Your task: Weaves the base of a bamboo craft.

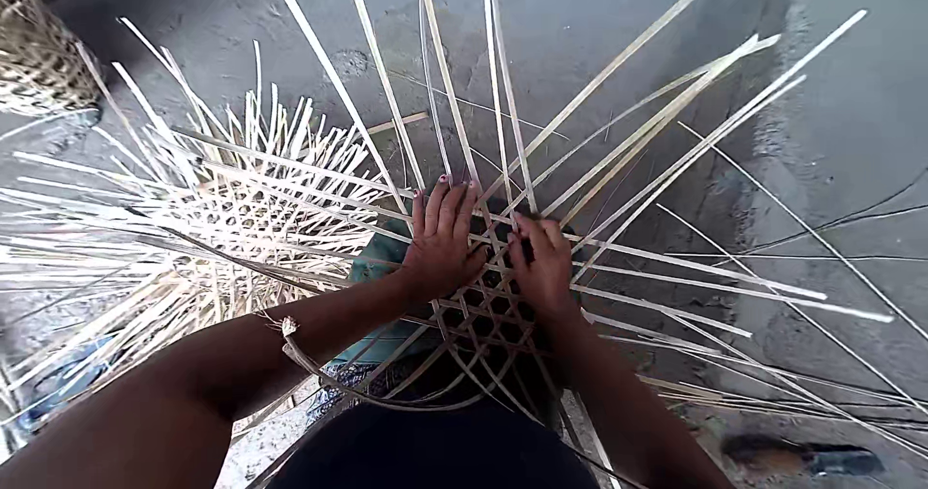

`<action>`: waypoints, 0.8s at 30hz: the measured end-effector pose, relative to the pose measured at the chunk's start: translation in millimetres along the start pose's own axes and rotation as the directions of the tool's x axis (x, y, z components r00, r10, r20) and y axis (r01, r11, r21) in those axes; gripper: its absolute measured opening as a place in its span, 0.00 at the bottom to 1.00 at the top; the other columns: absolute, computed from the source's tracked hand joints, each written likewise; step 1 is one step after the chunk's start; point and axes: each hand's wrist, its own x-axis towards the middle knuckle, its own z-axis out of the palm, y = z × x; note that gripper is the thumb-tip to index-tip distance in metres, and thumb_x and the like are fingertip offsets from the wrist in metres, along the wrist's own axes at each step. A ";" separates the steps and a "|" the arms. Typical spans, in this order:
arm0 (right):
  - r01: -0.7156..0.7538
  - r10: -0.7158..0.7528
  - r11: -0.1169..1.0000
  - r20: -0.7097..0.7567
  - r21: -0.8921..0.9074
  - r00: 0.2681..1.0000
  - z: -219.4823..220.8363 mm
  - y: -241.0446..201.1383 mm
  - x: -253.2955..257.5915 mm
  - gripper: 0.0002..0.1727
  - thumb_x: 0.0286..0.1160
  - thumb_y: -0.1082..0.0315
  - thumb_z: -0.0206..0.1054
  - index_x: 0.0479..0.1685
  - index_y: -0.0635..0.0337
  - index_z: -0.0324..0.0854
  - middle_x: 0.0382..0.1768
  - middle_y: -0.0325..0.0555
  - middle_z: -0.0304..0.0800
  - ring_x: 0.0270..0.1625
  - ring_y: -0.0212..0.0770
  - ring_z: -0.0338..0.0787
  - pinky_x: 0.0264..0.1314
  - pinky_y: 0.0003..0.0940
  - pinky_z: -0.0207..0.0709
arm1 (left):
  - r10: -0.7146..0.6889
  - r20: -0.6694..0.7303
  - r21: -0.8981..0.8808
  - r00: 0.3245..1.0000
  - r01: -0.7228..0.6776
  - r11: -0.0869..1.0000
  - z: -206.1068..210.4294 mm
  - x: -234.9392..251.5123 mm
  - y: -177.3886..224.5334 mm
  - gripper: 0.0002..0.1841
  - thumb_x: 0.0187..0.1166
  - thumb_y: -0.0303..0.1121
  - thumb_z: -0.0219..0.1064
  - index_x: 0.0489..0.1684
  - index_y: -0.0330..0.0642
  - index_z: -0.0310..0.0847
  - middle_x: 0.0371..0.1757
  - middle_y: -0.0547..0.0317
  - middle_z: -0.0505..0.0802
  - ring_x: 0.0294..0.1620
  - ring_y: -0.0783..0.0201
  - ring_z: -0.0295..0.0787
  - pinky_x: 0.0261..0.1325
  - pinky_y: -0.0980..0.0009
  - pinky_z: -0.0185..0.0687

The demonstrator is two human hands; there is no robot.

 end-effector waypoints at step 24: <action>-0.004 0.007 0.991 -0.024 0.134 1.000 -2.2 7.3 -0.3 0.20 0.83 0.62 0.65 0.70 0.54 0.86 0.45 0.47 0.88 0.44 0.44 0.86 0.50 0.48 0.79 | 0.100 -0.017 -0.201 0.995 -0.102 0.974 5.8 9.1 -16.8 0.32 0.70 0.49 0.74 0.74 0.44 0.81 0.77 0.58 0.84 0.90 0.51 0.63 0.89 0.28 0.29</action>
